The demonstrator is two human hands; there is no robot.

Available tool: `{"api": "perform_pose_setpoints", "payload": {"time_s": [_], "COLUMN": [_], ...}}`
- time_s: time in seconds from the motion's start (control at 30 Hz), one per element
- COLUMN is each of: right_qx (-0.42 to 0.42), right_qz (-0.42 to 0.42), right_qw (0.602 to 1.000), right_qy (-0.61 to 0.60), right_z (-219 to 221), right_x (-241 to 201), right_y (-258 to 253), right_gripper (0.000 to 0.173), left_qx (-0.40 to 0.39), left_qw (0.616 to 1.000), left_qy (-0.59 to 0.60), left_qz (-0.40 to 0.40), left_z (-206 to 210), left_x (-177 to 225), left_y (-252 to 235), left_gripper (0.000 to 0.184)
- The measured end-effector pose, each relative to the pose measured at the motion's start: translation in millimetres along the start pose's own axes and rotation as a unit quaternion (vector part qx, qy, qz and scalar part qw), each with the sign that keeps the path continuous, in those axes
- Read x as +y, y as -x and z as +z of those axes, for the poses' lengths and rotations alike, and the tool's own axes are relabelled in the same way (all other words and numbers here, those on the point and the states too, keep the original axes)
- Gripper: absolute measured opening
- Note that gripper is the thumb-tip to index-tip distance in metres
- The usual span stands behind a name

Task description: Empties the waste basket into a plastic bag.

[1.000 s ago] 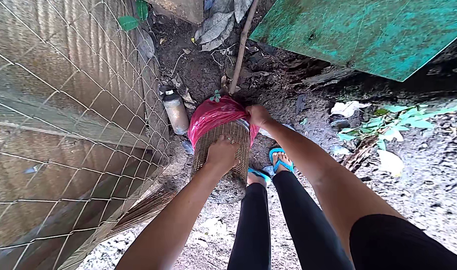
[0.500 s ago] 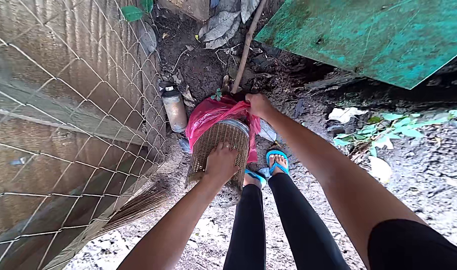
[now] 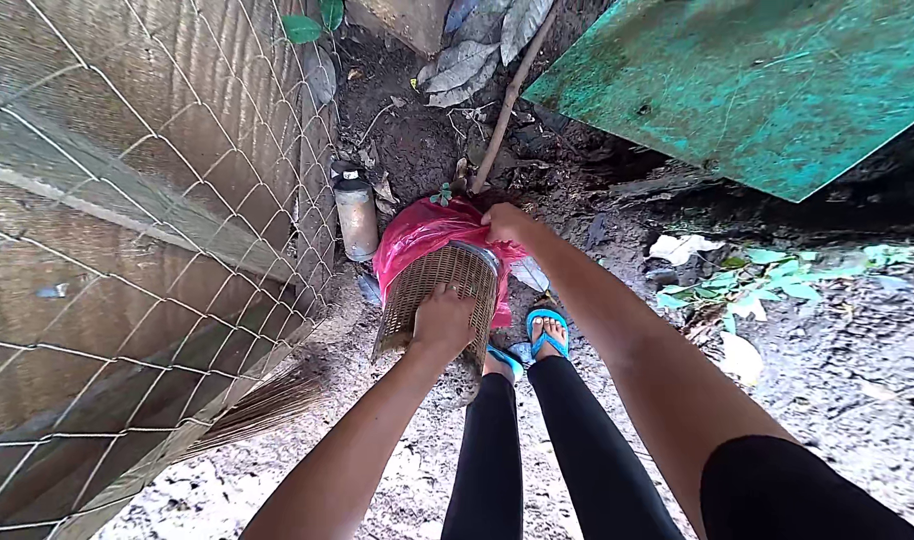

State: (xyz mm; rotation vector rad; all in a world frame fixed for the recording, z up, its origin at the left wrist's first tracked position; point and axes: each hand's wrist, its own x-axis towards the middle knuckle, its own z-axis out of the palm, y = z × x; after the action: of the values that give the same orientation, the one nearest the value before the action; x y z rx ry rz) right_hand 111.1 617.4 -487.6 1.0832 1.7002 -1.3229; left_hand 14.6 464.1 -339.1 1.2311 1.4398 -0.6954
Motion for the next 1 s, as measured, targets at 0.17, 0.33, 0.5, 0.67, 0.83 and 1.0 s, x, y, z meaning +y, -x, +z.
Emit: {"api": "perform_pose_setpoints", "payload": {"time_s": [0.17,0.33,0.5,0.67,0.83,1.0], "right_qx": [0.079,0.078,0.266,0.207,0.203,0.236], "right_qz": [-0.008,-0.062,-0.069,-0.079,-0.026,-0.081], "right_qw": [0.996,0.995,0.956,0.971,0.978,0.952], "right_qy": [0.04,0.01,-0.099,0.086,0.036,-0.176], "right_z": [-7,-9,29,80,80,78], "right_x": [7,22,39,78,92,98], "right_y": [19,32,59,62,60,105], "right_gripper": [0.029,0.031,0.041,0.05,0.022,0.025], "left_qx": [0.005,0.007,0.017,0.019,0.025,0.072], "left_qw": [1.0,0.999,0.999,0.999,0.999,0.996], "left_qy": [0.018,0.016,0.015,0.007,0.009,0.026], "left_qz": [-0.018,-0.035,-0.036,-0.04,-0.046,-0.038], "left_z": [0,-4,-4,-4,-2,3], "left_x": [-4,-5,-4,-3,-1,12], "left_y": [2,1,3,5,5,9], "left_gripper": [0.045,0.046,0.046,0.047,0.045,0.046]}}
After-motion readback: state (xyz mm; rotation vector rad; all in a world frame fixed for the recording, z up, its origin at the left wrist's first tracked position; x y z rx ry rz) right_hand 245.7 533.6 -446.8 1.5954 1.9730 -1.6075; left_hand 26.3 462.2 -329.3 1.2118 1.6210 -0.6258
